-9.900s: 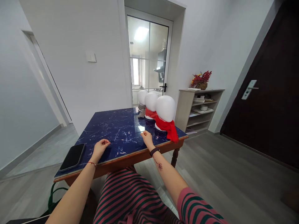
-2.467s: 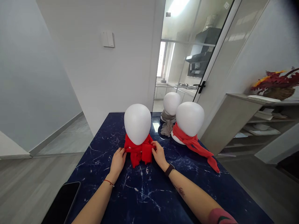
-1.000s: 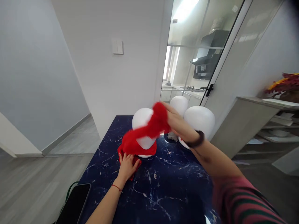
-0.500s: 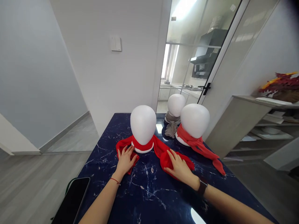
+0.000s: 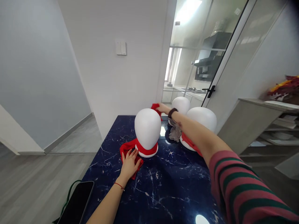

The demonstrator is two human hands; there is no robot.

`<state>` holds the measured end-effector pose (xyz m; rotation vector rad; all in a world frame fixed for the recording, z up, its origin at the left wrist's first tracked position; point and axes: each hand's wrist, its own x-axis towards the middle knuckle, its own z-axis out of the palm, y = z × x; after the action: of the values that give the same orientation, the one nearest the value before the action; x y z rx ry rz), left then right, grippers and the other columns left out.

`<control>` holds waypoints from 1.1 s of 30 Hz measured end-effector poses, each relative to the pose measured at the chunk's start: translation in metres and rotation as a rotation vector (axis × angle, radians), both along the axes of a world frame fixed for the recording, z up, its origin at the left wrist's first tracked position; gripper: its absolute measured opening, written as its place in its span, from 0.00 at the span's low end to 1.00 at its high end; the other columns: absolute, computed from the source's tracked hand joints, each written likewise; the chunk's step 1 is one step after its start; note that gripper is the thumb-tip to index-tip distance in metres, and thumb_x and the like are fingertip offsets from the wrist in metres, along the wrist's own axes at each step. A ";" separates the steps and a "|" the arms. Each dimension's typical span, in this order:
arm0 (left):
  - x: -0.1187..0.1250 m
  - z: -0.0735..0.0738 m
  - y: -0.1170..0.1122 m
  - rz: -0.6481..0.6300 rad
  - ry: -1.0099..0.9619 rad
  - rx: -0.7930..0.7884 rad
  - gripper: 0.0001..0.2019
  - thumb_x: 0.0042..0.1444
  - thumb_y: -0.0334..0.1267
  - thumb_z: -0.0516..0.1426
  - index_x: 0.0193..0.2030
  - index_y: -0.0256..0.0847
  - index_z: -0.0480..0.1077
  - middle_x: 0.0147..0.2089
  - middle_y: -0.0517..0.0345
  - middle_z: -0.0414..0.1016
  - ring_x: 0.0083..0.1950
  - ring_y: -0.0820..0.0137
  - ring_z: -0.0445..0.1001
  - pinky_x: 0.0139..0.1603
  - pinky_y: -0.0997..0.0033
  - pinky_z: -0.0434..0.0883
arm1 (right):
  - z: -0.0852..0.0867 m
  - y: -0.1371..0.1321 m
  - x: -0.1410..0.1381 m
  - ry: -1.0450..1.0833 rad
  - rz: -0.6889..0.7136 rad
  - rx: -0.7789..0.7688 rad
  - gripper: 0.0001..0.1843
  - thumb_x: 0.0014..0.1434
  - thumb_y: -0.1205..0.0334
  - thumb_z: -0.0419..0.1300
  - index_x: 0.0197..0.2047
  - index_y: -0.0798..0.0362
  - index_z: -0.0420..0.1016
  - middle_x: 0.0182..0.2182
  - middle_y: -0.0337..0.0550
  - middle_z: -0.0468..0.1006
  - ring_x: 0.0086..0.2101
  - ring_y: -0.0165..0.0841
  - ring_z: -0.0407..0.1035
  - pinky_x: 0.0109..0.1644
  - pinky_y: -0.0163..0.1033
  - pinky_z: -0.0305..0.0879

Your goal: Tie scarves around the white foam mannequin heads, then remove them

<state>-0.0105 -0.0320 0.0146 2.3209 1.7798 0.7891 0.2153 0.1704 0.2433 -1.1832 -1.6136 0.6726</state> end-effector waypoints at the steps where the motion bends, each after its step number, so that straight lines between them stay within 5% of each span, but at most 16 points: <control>1: 0.000 0.000 0.000 0.000 0.003 -0.001 0.25 0.58 0.44 0.52 0.62 0.46 0.61 0.63 0.50 0.64 0.66 0.53 0.55 0.64 0.33 0.39 | 0.016 0.005 -0.016 -0.006 0.044 0.009 0.06 0.48 0.78 0.59 0.28 0.60 0.69 0.21 0.35 0.72 0.26 0.27 0.64 0.37 0.36 0.64; 6: 0.000 0.001 0.000 0.002 0.012 0.006 0.24 0.58 0.44 0.52 0.61 0.45 0.62 0.63 0.50 0.65 0.66 0.52 0.55 0.64 0.34 0.39 | 0.062 -0.025 -0.076 0.294 0.372 0.092 0.12 0.55 0.74 0.52 0.44 0.56 0.65 0.33 0.35 0.73 0.34 0.26 0.68 0.43 0.36 0.67; 9: 0.000 0.002 0.000 0.004 0.013 0.008 0.22 0.58 0.45 0.51 0.59 0.46 0.65 0.61 0.51 0.67 0.65 0.52 0.56 0.64 0.34 0.39 | 0.065 -0.077 -0.071 0.588 0.540 -0.015 0.11 0.59 0.70 0.49 0.46 0.53 0.62 0.34 0.36 0.73 0.37 0.28 0.70 0.42 0.39 0.70; 11: 0.000 0.002 -0.001 -0.002 0.010 0.004 0.21 0.59 0.45 0.51 0.59 0.47 0.65 0.61 0.51 0.68 0.65 0.52 0.56 0.64 0.33 0.40 | 0.057 -0.114 -0.047 0.657 0.529 -0.124 0.08 0.60 0.67 0.49 0.43 0.53 0.64 0.33 0.38 0.74 0.35 0.30 0.71 0.40 0.39 0.71; 15: 0.000 0.002 0.000 -0.010 0.001 -0.003 0.23 0.59 0.45 0.51 0.61 0.45 0.62 0.63 0.51 0.64 0.66 0.52 0.55 0.64 0.34 0.41 | 0.014 -0.171 0.026 0.628 0.276 -0.185 0.09 0.55 0.60 0.58 0.39 0.52 0.67 0.28 0.39 0.73 0.27 0.30 0.69 0.31 0.36 0.71; 18: 0.000 0.001 0.000 -0.005 -0.005 -0.013 0.24 0.59 0.45 0.51 0.62 0.45 0.61 0.64 0.51 0.63 0.66 0.52 0.55 0.64 0.34 0.41 | -0.047 -0.192 0.074 0.564 0.016 -0.103 0.18 0.53 0.55 0.60 0.46 0.50 0.66 0.30 0.37 0.73 0.26 0.30 0.68 0.31 0.38 0.71; 20: 0.000 0.001 0.000 -0.006 -0.009 -0.019 0.24 0.59 0.45 0.50 0.62 0.45 0.61 0.64 0.50 0.63 0.66 0.52 0.55 0.64 0.34 0.40 | -0.096 -0.203 0.092 0.459 -0.148 -0.080 0.21 0.50 0.55 0.60 0.48 0.50 0.65 0.37 0.41 0.75 0.34 0.34 0.71 0.41 0.42 0.71; 23: 0.000 0.002 -0.001 -0.001 -0.017 -0.019 0.24 0.59 0.45 0.51 0.62 0.45 0.61 0.63 0.50 0.64 0.66 0.52 0.55 0.63 0.33 0.41 | -0.166 -0.224 0.097 0.072 -0.141 -0.166 0.29 0.49 0.53 0.59 0.55 0.51 0.65 0.51 0.51 0.71 0.50 0.42 0.67 0.56 0.51 0.63; 26: 0.001 0.004 -0.002 0.003 -0.011 -0.033 0.24 0.59 0.45 0.50 0.62 0.44 0.61 0.64 0.50 0.63 0.66 0.52 0.54 0.64 0.33 0.41 | -0.211 -0.248 0.086 -0.407 -0.068 -0.167 0.38 0.47 0.48 0.61 0.61 0.46 0.61 0.63 0.53 0.57 0.61 0.48 0.54 0.61 0.56 0.55; 29: 0.001 0.006 -0.003 0.008 0.001 -0.046 0.24 0.59 0.45 0.50 0.63 0.44 0.60 0.64 0.52 0.63 0.66 0.53 0.54 0.64 0.35 0.41 | -0.218 -0.250 0.080 -0.751 -0.024 -0.110 0.36 0.48 0.52 0.61 0.61 0.43 0.61 0.64 0.48 0.55 0.61 0.52 0.53 0.57 0.58 0.58; 33: 0.001 0.005 -0.002 0.014 0.003 -0.059 0.25 0.59 0.44 0.50 0.63 0.44 0.60 0.65 0.53 0.62 0.67 0.53 0.53 0.65 0.36 0.41 | -0.175 -0.190 0.087 -0.724 -0.047 -0.128 0.19 0.48 0.74 0.54 0.44 0.53 0.75 0.42 0.51 0.76 0.41 0.42 0.72 0.47 0.44 0.65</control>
<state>-0.0097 -0.0345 0.0195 2.2765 1.7972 0.7256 0.3025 -0.0199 0.0687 -1.6747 -2.1421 0.3251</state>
